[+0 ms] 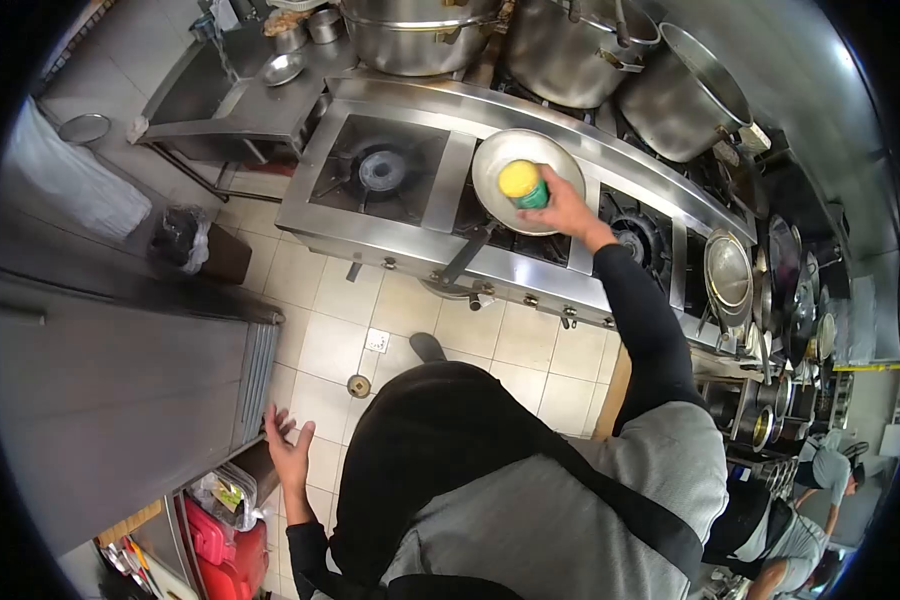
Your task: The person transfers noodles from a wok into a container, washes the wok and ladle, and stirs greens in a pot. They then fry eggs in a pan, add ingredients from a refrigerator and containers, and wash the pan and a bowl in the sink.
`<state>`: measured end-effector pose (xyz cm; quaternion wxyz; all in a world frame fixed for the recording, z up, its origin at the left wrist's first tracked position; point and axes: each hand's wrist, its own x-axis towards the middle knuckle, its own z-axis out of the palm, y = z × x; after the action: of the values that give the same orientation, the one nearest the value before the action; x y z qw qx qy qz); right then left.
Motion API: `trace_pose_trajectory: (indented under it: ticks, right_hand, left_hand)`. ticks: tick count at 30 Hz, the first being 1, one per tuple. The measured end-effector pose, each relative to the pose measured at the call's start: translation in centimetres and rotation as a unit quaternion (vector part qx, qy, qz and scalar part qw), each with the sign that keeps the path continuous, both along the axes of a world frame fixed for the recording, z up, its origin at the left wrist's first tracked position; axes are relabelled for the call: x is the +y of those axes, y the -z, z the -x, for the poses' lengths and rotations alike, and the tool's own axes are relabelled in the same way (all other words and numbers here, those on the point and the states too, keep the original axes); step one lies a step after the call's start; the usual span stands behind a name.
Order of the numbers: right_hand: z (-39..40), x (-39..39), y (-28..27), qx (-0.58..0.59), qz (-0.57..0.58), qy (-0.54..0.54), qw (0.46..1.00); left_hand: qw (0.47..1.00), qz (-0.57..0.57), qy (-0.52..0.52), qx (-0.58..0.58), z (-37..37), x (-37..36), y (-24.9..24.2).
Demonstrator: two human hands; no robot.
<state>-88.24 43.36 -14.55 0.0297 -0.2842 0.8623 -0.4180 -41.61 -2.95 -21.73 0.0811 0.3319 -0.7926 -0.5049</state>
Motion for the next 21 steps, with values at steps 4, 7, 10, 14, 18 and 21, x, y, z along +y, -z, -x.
trace_pose_trajectory:
  ticks: [4,7,10,14,18,21]
  right_hand:
    - [6.7,4.9,3.0,-0.032,-0.216,0.010,0.976]
    - [9.1,5.2,4.4,-0.038,-0.332,-0.012,0.942]
    - [10.4,3.1,4.3,-0.062,-0.510,0.025,0.858]
    - [11.5,0.2,2.5,-0.121,-0.537,0.028,0.835]
    - [11.6,-1.0,0.0,-0.183,-0.526,0.066,0.828]
    - [11.7,-0.4,0.5,-0.112,-0.438,0.098,0.887]
  left_hand:
    - [0.993,-0.041,-0.081,-0.069,-5.0,-0.4,5.5]
    - [0.989,-0.026,-0.096,-0.111,-6.8,-1.6,7.9]
    - [0.991,0.005,-0.095,-0.091,-9.0,-3.3,9.9]
    - [0.985,-0.018,-0.149,-0.084,-10.5,-4.3,10.2]
    - [0.980,-0.035,-0.177,-0.079,-13.6,-4.6,11.9]
    - [0.983,0.000,-0.183,-0.010,-14.4,-8.5,13.1]
